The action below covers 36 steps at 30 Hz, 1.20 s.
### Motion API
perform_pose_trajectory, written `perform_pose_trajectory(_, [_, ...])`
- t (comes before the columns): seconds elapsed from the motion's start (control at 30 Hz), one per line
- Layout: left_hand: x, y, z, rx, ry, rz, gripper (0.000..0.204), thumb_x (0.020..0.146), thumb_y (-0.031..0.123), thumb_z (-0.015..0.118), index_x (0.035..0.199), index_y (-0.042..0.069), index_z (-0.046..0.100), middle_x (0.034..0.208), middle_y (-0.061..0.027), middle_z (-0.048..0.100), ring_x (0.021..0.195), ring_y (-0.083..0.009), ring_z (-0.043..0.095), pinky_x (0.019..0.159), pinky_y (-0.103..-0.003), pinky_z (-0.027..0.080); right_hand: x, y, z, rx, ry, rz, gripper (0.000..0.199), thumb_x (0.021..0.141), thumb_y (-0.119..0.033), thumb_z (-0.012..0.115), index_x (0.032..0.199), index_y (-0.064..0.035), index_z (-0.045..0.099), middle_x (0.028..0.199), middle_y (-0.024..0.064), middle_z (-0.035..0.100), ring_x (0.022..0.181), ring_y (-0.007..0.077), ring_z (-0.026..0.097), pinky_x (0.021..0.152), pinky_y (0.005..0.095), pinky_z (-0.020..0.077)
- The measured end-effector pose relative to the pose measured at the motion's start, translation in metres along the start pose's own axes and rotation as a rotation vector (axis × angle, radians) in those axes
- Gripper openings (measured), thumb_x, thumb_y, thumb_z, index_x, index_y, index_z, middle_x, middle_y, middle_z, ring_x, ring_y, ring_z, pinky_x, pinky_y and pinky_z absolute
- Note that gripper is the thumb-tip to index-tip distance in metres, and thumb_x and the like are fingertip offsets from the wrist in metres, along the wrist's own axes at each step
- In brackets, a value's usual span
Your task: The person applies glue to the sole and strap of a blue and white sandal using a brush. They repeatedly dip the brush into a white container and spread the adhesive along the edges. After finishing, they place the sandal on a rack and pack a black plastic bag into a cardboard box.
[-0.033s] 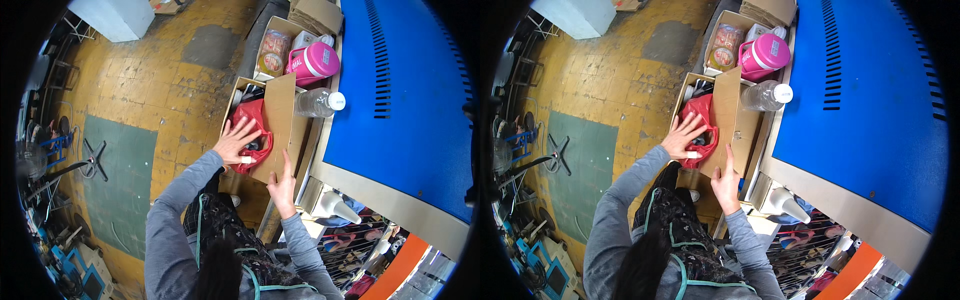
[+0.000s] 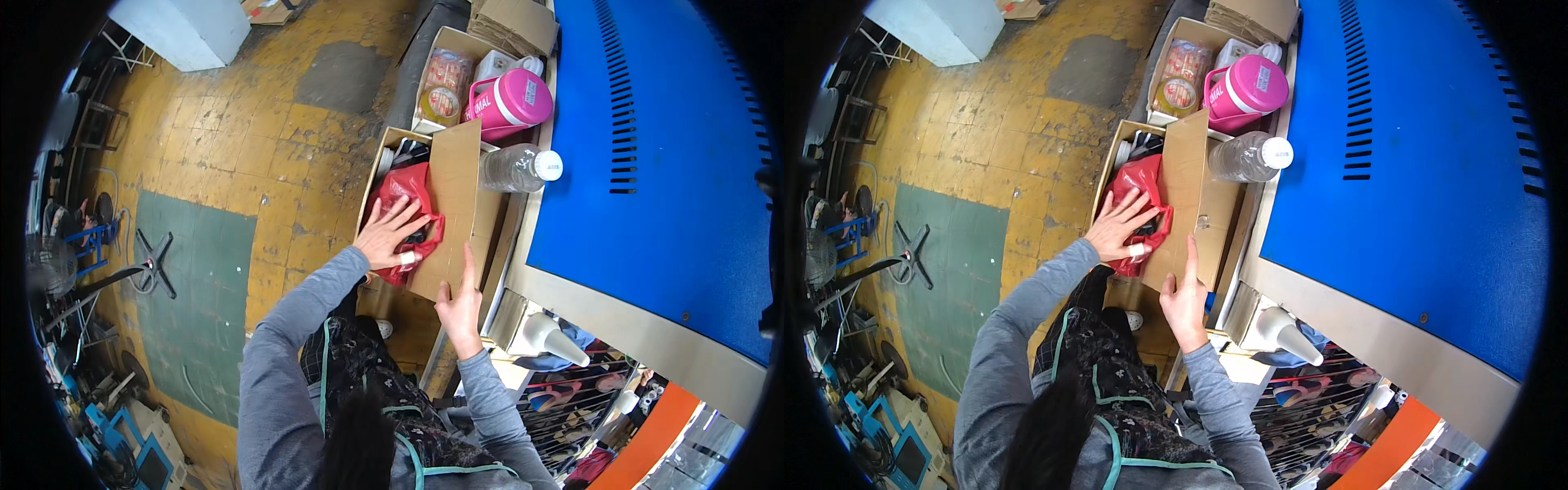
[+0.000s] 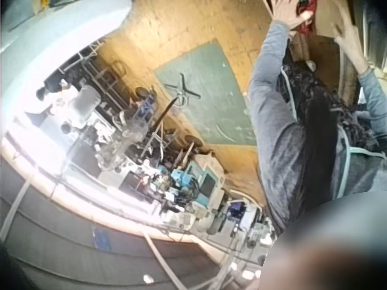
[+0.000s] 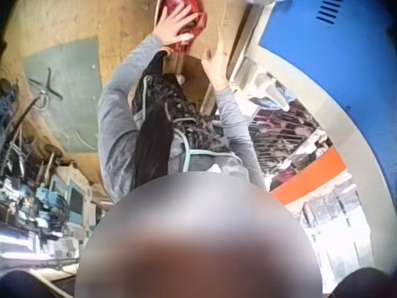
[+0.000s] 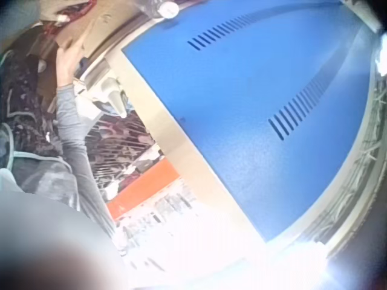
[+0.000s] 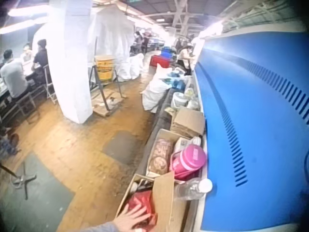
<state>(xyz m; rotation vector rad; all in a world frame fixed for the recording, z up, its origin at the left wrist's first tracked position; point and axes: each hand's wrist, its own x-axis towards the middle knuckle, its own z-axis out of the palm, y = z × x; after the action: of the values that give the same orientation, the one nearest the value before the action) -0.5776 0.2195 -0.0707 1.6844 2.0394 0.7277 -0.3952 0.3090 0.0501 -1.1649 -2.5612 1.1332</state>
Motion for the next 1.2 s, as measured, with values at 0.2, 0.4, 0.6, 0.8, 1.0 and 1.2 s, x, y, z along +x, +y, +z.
perform_pose_trajectory(0.2, [0.011, -0.024, 0.034, 0.185, -0.013, -0.073, 0.038, 0.080, 0.027, 0.063, 0.115, 0.013, 0.061, 0.137, -0.0060, 0.048, 0.134, -0.0250, 0.034, 0.108, -0.057, 0.021, 0.004, -0.008, -0.002, 0.021, 0.058, 0.136, 0.083, 0.076, 0.007, 0.056, 0.149, -0.0092, 0.017, 0.118, 0.0297, 0.057, 0.084, 0.0420, 0.066, 0.068, 0.0396, 0.0554])
perform_pose_trajectory(0.4, [0.040, -0.032, 0.074, 0.562, -0.180, -0.043, 0.026, 0.076, 0.023, 0.061, 0.098, 0.012, 0.070, 0.126, -0.0062, 0.052, 0.121, -0.0281, 0.039, 0.093, -0.049, 0.032, 0.009, -0.017, -0.008, 0.046, 0.051, 0.060, 0.075, 0.077, 0.004, 0.057, 0.145, -0.0046, 0.027, 0.099, 0.0305, 0.064, 0.084, 0.0413, 0.067, 0.071, 0.0409, 0.0556])
perform_pose_trajectory(0.6, [0.071, -0.050, 0.142, 0.784, 0.018, -0.065, 0.038, 0.085, 0.026, 0.049, 0.118, 0.011, 0.060, 0.117, -0.0087, 0.057, 0.121, -0.0320, 0.038, 0.089, -0.044, 0.035, 0.006, -0.023, 0.008, 0.018, -0.028, 0.024, 0.076, 0.078, 0.004, 0.058, 0.145, -0.0023, 0.024, 0.096, 0.0323, 0.063, 0.084, 0.0425, 0.066, 0.073, 0.0428, 0.0551])
perform_pose_trajectory(0.8, [0.044, -0.046, 0.073, -0.271, 0.058, -0.176, 0.055, 0.075, 0.012, 0.062, 0.128, 0.002, 0.052, 0.129, -0.0205, 0.052, 0.128, -0.0375, 0.042, 0.104, -0.038, 0.036, 0.006, -0.017, 0.007, 0.052, -0.150, 0.190, 0.076, 0.078, 0.004, 0.058, 0.145, -0.0026, 0.022, 0.100, 0.0342, 0.062, 0.085, 0.0431, 0.066, 0.073, 0.0438, 0.0551])
perform_pose_trajectory(1.0, [-0.010, -0.013, 0.018, -0.043, -0.115, -0.210, 0.088, 0.076, 0.024, 0.067, 0.149, 0.006, 0.021, 0.155, -0.0135, 0.018, 0.144, -0.0269, 0.016, 0.113, -0.055, 0.015, 0.007, -0.016, 0.008, 0.063, -0.056, 0.045, 0.075, 0.078, 0.005, 0.057, 0.145, -0.0016, 0.023, 0.104, 0.0339, 0.061, 0.087, 0.0420, 0.066, 0.073, 0.0427, 0.0549])
perform_pose_trajectory(1.2, [0.012, -0.002, 0.068, 0.420, -0.221, -0.237, 0.066, 0.085, 0.026, 0.055, 0.146, 0.018, 0.033, 0.155, -0.0019, 0.022, 0.143, -0.0197, 0.017, 0.111, -0.060, 0.015, 0.004, -0.013, 0.012, 0.058, -0.057, 0.018, 0.076, 0.078, 0.004, 0.057, 0.145, -0.0026, 0.022, 0.101, 0.0329, 0.062, 0.083, 0.0421, 0.066, 0.070, 0.0429, 0.0552])
